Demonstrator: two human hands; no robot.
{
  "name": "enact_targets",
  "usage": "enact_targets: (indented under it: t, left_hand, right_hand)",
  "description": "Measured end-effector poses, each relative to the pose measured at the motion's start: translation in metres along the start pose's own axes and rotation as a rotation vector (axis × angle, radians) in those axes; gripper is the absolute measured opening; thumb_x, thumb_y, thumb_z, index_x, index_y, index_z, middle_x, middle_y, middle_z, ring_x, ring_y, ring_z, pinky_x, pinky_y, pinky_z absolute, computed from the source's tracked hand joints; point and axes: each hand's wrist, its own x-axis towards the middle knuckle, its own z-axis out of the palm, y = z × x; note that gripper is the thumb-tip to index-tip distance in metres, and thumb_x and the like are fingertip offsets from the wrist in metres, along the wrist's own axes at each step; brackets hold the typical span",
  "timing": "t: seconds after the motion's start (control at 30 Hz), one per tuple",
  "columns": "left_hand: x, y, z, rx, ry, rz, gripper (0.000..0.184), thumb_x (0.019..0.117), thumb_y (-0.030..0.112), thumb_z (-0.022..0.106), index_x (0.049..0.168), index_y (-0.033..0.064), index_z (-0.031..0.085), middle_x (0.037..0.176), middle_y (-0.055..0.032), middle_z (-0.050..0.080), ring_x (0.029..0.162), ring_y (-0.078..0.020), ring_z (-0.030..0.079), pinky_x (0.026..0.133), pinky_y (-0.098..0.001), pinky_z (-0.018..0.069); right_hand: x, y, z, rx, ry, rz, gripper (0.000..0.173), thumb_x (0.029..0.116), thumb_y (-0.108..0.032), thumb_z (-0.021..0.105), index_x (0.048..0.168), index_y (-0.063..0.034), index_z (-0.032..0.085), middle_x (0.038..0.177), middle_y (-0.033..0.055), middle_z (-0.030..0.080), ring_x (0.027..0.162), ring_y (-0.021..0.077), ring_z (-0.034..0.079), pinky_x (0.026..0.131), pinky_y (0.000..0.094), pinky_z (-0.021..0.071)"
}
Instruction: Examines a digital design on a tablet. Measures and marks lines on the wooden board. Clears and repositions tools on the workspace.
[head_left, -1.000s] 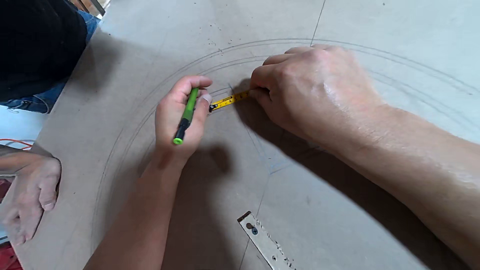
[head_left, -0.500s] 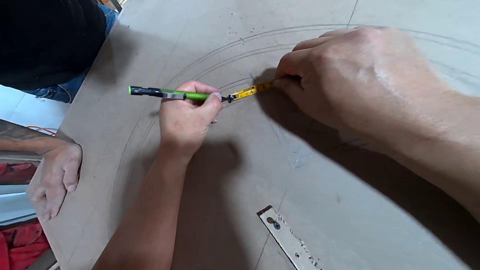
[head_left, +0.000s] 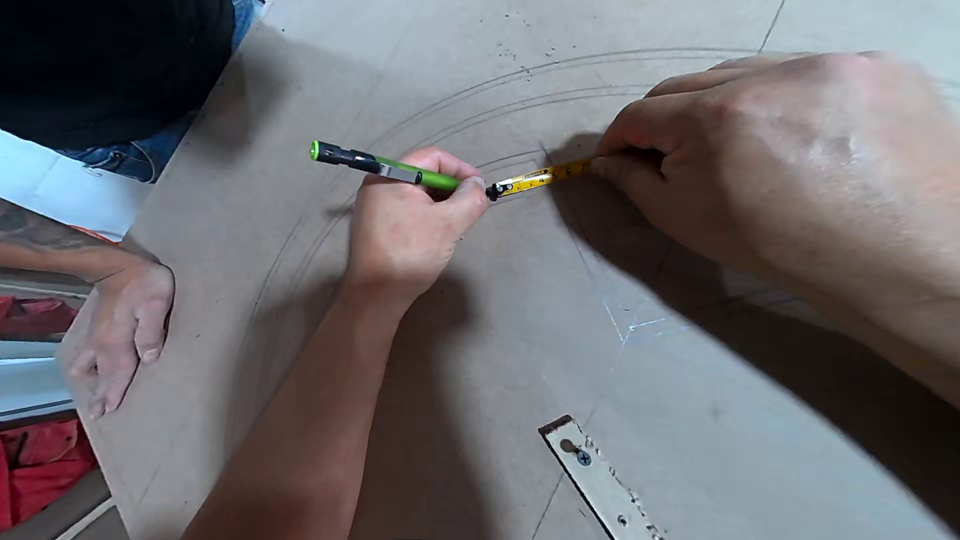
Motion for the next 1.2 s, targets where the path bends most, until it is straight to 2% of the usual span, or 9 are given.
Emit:
enact_targets:
  t: [0.63,0.8,0.87,0.97,1.03,1.13,1.2]
  left_hand:
    - [0.001,-0.002,0.0,-0.002,-0.006,0.022,0.002,0.0906,0.005,0.074,0.09,0.0067,0.075,0.076,-0.0038,0.075,0.061,-0.0106,0.069,0.053,-0.0241,0.0574]
    - [0.004,-0.011,-0.001,-0.117,0.01,0.102,0.006,0.0964,0.005,0.068,0.097,0.0015,0.072,0.077,-0.0062,0.074,0.064,-0.0134,0.07,0.055,-0.0264,0.0601]
    - [0.007,-0.015,0.0,-0.119,0.009,0.156,0.007,0.0987,0.007,0.066,0.099,0.0022,0.071,0.076,-0.0052,0.074,0.062,-0.0131,0.07,0.053,-0.026,0.0588]
    - [0.01,-0.02,0.0,-0.132,-0.031,0.238,0.014,0.1034,0.011,0.059,0.106,0.0021,0.069,0.078,-0.0042,0.074,0.063,-0.0129,0.069,0.054,-0.0258,0.0573]
    - [0.009,-0.02,-0.001,-0.114,-0.078,0.305,0.018,0.1061,0.012,0.055,0.111,0.0013,0.069,0.08,-0.0041,0.074,0.065,-0.0121,0.067,0.056,-0.0248,0.0551]
    - [0.004,-0.018,-0.001,-0.021,-0.158,0.365,0.018,0.1044,0.014,0.059,0.115,0.0034,0.07,0.087,-0.0027,0.073,0.074,-0.0108,0.068,0.063,-0.0247,0.0567]
    - [-0.012,-0.012,0.002,0.055,-0.216,0.376,0.022,0.0992,0.015,0.066,0.119,0.0068,0.07,0.097,-0.0013,0.072,0.08,-0.0101,0.068,0.068,-0.0256,0.0588]
  right_hand:
    - [0.001,-0.003,-0.003,0.003,-0.016,0.022,0.022,0.1019,-0.025,0.054,0.093,-0.0135,0.07,0.085,0.0093,0.067,0.077,0.0349,0.067,0.056,0.0555,0.0448]
    - [0.005,0.001,-0.005,0.011,-0.057,0.029,0.021,0.1012,-0.026,0.055,0.091,-0.0146,0.069,0.083,0.0084,0.067,0.076,0.0338,0.067,0.056,0.0557,0.0452]
    - [0.0,0.004,-0.012,0.049,-0.114,0.052,0.019,0.1004,-0.03,0.058,0.091,-0.0191,0.071,0.081,0.004,0.067,0.076,0.0279,0.067,0.057,0.053,0.0465]
    - [-0.029,0.002,-0.03,0.124,-0.199,0.06,0.015,0.0979,-0.035,0.064,0.087,-0.0282,0.072,0.074,-0.0075,0.064,0.067,0.0124,0.062,0.054,0.042,0.0466]
    - [-0.057,-0.004,-0.035,0.178,-0.193,0.035,0.014,0.0977,-0.034,0.064,0.088,-0.0298,0.073,0.078,-0.0117,0.065,0.068,0.0062,0.062,0.055,0.0349,0.0489]
    - [-0.075,-0.01,-0.036,0.165,-0.183,0.011,0.014,0.0982,-0.033,0.062,0.091,-0.0286,0.073,0.085,-0.0109,0.067,0.077,0.0072,0.065,0.06,0.0337,0.0516]
    - [-0.076,-0.011,-0.036,0.149,-0.193,0.021,0.014,0.0984,-0.034,0.062,0.088,-0.0295,0.071,0.084,-0.0111,0.067,0.074,0.0074,0.064,0.058,0.0349,0.0507]
